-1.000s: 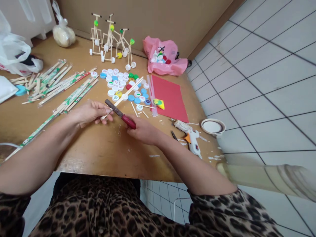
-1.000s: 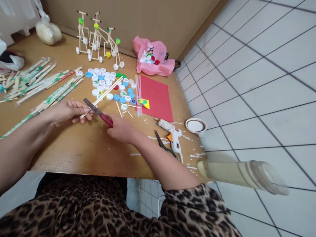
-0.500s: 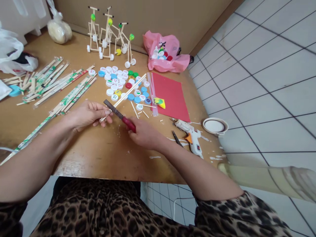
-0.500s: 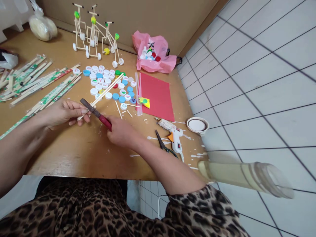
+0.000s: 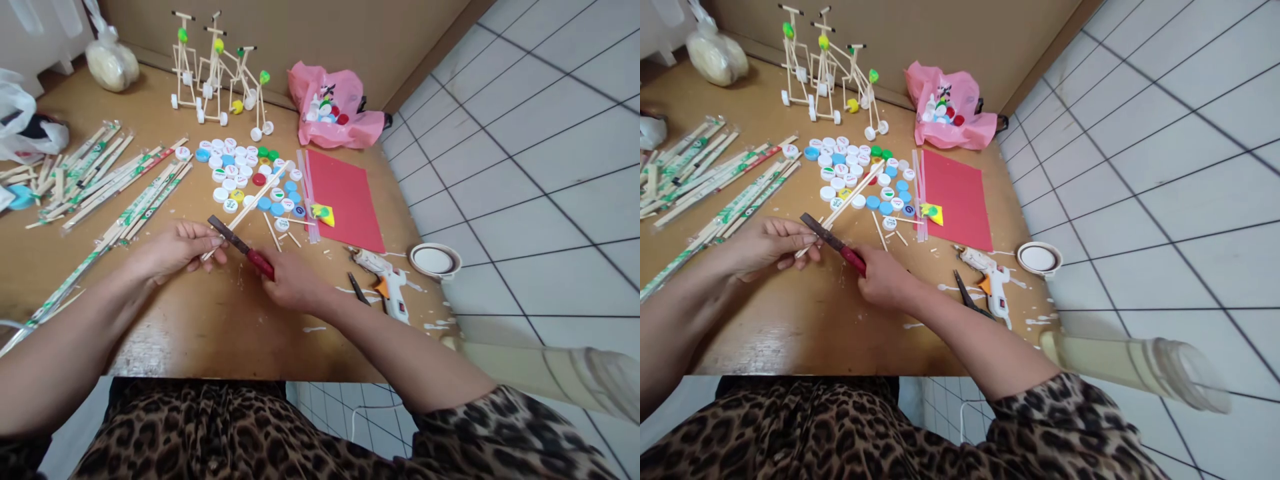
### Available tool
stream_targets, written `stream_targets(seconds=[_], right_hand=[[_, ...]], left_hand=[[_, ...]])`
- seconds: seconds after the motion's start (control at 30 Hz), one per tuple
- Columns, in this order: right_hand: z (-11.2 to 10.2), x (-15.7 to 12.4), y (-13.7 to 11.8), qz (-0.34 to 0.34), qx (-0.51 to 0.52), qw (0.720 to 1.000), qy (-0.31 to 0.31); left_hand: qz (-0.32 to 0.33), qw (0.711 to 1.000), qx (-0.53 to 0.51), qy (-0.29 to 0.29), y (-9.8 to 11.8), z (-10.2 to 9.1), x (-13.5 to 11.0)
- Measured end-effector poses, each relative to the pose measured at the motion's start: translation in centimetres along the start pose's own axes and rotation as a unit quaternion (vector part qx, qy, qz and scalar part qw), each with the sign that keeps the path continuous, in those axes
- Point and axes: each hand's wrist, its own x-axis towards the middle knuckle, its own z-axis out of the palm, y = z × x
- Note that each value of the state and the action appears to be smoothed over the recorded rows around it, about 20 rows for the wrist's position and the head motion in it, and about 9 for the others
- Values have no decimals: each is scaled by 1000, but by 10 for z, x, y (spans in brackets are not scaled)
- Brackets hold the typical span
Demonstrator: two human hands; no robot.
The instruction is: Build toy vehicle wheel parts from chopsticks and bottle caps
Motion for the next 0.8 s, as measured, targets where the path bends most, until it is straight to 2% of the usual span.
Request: stream_targets(seconds=[0.27, 0.43, 0.53, 0.7, 0.8], right_hand=[[4, 1, -10, 58, -23, 998, 14], [0, 1, -10, -24, 2, 999, 21], [-7, -7, -9, -40, -12, 999, 18], [-16, -34, -1, -9, -66, 998, -5], [-12, -47, 9, 45, -125, 991, 1]], left_hand=[[4, 999, 40, 15, 0, -3, 4], [27, 999, 38, 8, -3, -7, 9], [42, 999, 30, -11, -5, -10, 9], [65, 997, 33, -18, -6, -14, 10], [61, 997, 40, -13, -5, -14, 10]])
